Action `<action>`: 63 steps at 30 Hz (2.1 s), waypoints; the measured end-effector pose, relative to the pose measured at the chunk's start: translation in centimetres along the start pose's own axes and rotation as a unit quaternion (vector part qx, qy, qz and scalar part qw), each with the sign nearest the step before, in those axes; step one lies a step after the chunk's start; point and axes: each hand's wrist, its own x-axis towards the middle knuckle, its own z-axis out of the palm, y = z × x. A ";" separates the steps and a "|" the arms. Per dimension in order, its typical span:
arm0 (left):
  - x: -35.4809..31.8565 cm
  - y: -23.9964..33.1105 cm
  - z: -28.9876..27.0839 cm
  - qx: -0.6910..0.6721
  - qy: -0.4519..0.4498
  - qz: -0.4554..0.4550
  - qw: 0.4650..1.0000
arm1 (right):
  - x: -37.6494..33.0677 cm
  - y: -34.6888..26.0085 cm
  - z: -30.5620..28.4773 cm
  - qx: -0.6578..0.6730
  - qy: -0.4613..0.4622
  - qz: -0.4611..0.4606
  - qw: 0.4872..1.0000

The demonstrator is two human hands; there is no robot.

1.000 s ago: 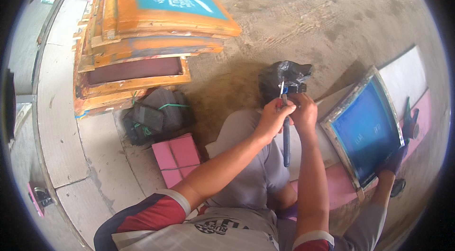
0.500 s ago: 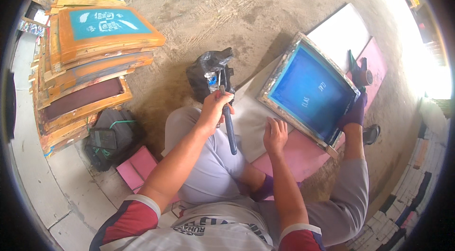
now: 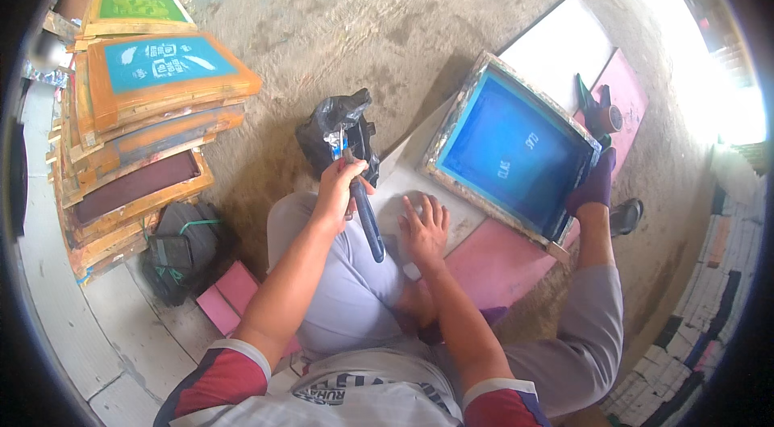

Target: The person sits on the floor and uses a screwdriver and pliers to remove staples from the edge of a blue screen printing frame. The person works along the frame's perimeter, extracting staples one by one.

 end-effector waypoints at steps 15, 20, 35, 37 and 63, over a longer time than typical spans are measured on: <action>0.2 -3.2 1.2 0.058 -0.019 0.090 0.994 | 4.0 -6.0 -5.3 0.562 -0.101 0.324 0.754; -1.0 -3.5 2.1 -0.124 -0.140 0.012 0.982 | 3.4 -5.4 -6.8 0.386 -0.087 0.291 0.871; -5.2 -7.1 8.2 -0.008 -0.175 0.023 0.984 | 0.0 -4.7 -10.1 0.254 0.056 0.165 0.951; -5.4 -7.3 9.4 0.013 -0.175 0.045 0.983 | 0.0 -4.1 -11.7 0.287 0.014 0.215 0.933; 0.6 -7.5 9.8 0.209 -0.066 0.150 0.964 | -2.5 12.8 -9.6 0.066 0.141 0.366 0.917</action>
